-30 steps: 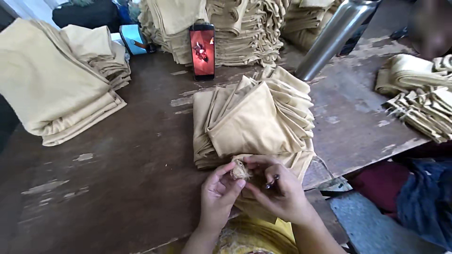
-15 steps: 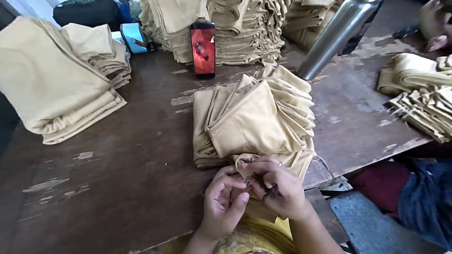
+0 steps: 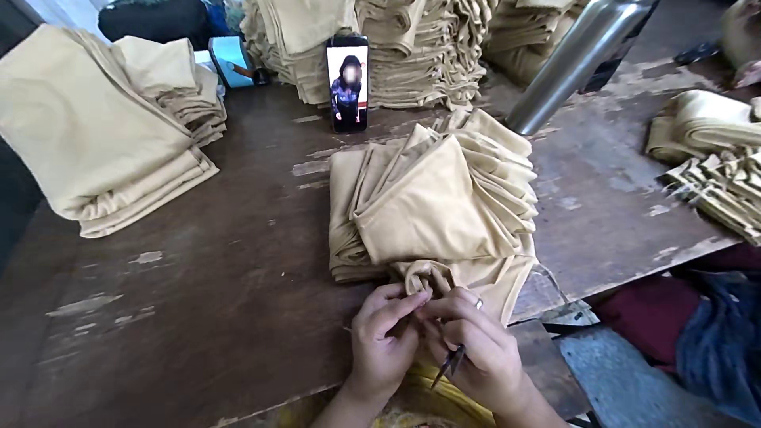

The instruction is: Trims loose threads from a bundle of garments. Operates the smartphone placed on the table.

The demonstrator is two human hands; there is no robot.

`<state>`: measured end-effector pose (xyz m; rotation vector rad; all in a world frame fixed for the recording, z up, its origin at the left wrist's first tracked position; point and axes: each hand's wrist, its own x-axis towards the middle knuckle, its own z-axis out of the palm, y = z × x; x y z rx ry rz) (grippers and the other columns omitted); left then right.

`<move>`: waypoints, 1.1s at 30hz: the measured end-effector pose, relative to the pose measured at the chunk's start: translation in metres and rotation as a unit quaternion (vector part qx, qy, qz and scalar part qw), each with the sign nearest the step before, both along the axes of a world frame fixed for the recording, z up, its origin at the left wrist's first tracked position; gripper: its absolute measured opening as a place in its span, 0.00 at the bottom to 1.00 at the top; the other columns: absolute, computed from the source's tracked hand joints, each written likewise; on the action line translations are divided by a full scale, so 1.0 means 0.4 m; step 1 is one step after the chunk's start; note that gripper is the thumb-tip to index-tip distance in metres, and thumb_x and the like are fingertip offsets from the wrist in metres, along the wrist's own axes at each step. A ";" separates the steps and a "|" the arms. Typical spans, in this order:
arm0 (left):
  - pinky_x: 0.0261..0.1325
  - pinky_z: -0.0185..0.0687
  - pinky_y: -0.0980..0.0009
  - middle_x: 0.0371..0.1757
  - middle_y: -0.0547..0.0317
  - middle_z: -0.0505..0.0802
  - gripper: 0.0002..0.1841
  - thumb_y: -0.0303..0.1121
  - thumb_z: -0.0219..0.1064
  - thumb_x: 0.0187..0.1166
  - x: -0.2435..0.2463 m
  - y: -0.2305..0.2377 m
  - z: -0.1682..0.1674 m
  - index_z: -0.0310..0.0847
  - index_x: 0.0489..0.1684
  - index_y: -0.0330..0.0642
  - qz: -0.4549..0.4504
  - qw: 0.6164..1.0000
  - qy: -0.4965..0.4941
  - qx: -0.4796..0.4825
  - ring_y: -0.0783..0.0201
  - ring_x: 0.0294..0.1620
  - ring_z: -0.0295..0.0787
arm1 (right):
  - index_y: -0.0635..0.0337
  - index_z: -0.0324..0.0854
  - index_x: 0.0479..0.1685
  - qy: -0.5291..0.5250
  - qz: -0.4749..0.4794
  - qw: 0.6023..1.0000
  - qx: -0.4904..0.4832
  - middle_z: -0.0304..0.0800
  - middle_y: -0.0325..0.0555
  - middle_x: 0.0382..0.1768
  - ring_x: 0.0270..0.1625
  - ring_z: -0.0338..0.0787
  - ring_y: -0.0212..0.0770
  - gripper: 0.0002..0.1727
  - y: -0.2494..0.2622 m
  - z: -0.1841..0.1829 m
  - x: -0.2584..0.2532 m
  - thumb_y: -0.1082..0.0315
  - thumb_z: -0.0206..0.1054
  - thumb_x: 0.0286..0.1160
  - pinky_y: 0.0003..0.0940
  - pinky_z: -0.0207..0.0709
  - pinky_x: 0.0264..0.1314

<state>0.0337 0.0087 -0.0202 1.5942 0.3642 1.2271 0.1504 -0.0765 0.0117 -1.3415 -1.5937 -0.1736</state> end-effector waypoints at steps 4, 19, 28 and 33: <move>0.60 0.88 0.79 0.53 0.55 0.93 0.08 0.20 0.75 0.70 -0.002 -0.004 0.002 0.93 0.43 0.38 0.016 1.000 0.010 0.002 0.74 0.55 0.90 | 0.56 0.70 0.35 0.009 0.016 1.000 0.000 0.87 0.45 0.43 0.49 0.86 0.37 0.08 -0.008 0.005 -0.026 0.75 0.67 0.76 0.24 0.81 0.55; 0.54 0.91 0.73 0.45 0.66 0.97 0.02 0.30 0.73 0.77 -0.023 0.022 0.025 0.92 0.38 0.48 -0.050 0.958 -0.082 -0.270 0.73 0.46 0.94 | 0.59 0.77 0.31 -0.042 -0.050 0.976 -0.207 0.76 0.42 0.22 0.21 0.74 0.35 0.24 -0.032 -0.031 0.081 0.46 0.59 0.85 0.30 0.69 0.22; 0.61 0.90 0.68 0.48 0.64 0.97 0.06 0.41 0.76 0.74 -0.025 0.019 0.029 0.92 0.36 0.51 -0.074 0.942 -0.125 -0.302 0.70 0.51 0.94 | 0.59 0.79 0.30 -0.081 -0.112 0.970 -0.199 0.76 0.41 0.17 0.18 0.77 0.38 0.27 -0.015 -0.027 0.052 0.44 0.53 0.87 0.34 0.70 0.18; 0.62 0.89 0.67 0.51 0.61 0.97 0.08 0.44 0.73 0.77 -0.031 0.021 0.022 0.93 0.36 0.52 -0.094 0.939 -0.139 -0.300 0.67 0.55 0.94 | 0.58 0.82 0.30 -0.096 -0.131 0.968 -0.192 0.79 0.42 0.16 0.18 0.82 0.41 0.27 0.000 -0.032 0.042 0.48 0.49 0.89 0.37 0.72 0.18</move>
